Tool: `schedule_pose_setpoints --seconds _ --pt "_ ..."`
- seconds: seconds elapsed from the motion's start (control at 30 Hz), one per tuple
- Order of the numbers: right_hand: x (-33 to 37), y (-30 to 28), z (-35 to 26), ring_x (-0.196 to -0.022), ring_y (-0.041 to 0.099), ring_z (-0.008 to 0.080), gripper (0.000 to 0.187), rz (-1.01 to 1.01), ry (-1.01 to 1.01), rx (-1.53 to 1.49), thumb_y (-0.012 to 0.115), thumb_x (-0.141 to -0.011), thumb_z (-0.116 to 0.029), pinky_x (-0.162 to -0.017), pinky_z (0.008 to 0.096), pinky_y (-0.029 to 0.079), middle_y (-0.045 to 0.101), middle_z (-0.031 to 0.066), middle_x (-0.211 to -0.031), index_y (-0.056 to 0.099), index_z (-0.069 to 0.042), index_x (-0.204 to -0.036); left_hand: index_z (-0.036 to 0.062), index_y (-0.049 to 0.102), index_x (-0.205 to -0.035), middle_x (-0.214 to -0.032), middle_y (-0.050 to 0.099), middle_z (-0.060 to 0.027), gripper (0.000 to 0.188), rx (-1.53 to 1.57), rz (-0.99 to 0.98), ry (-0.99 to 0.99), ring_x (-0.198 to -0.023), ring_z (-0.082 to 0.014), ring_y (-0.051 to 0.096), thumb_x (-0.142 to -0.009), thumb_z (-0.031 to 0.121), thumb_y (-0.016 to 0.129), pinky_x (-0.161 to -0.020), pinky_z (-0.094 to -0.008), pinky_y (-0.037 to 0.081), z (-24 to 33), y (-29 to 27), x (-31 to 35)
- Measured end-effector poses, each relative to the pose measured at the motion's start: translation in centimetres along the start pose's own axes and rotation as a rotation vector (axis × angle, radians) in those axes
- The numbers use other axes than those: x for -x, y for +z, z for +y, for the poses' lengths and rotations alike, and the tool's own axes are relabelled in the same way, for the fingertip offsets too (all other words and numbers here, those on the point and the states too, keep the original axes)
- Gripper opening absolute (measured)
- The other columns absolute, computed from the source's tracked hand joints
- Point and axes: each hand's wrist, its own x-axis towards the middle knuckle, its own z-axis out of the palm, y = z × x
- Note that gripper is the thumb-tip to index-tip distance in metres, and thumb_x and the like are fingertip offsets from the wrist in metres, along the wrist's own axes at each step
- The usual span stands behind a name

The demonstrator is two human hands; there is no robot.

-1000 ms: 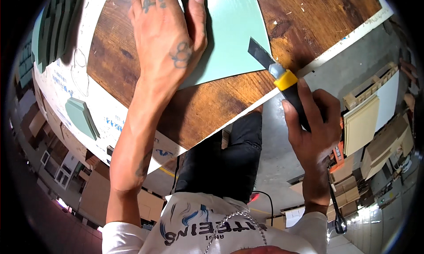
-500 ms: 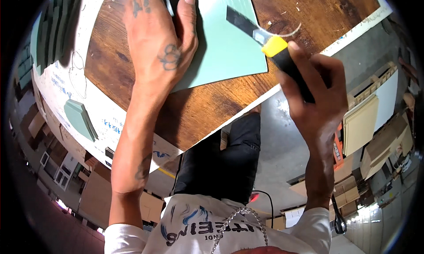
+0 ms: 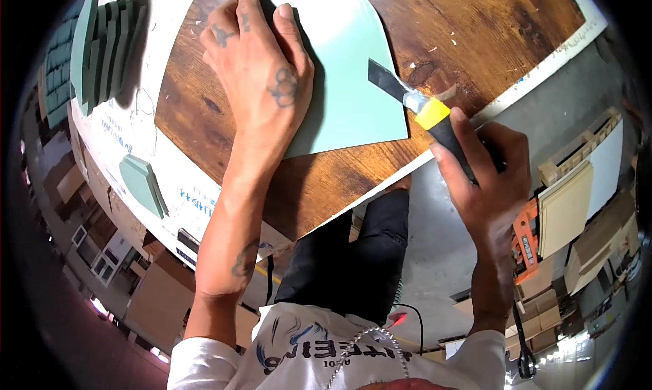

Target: Using a utility knife to trim the edges of curved foam furniture panels.

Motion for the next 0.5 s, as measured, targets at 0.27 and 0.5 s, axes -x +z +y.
schedule_pose_setpoints --seconds 0.27,0.5 --pt "-1.7 -0.3 0.2 -0.090 0.055 0.0197 0.055 -0.030 -0.002 -0.061 0.089 -0.072 -0.022 -0.064 0.0317 0.055 0.054 0.0031 -0.102 0.072 -0.017 -0.124 0.0008 0.053 -0.135 -0.116 0.051 -0.0260 0.042 -0.012 -0.087 0.051 -0.104 -0.0337 0.053 -0.106 0.030 0.045 -0.086 -0.0504 0.051 -0.4 -0.6 -0.3" --pt "-5.5 1.0 1.2 -0.080 0.057 0.0147 0.049 -0.020 -0.014 -0.065 0.087 -0.075 -0.014 -0.062 0.0291 0.052 0.052 0.0020 -0.100 0.074 -0.017 -0.122 0.0023 0.055 -0.133 -0.116 0.051 -0.0237 0.039 0.044 0.055 0.080 -0.105 -0.0319 0.050 -0.105 0.028 0.047 -0.089 -0.0488 0.047 0.3 -0.2 -0.3"
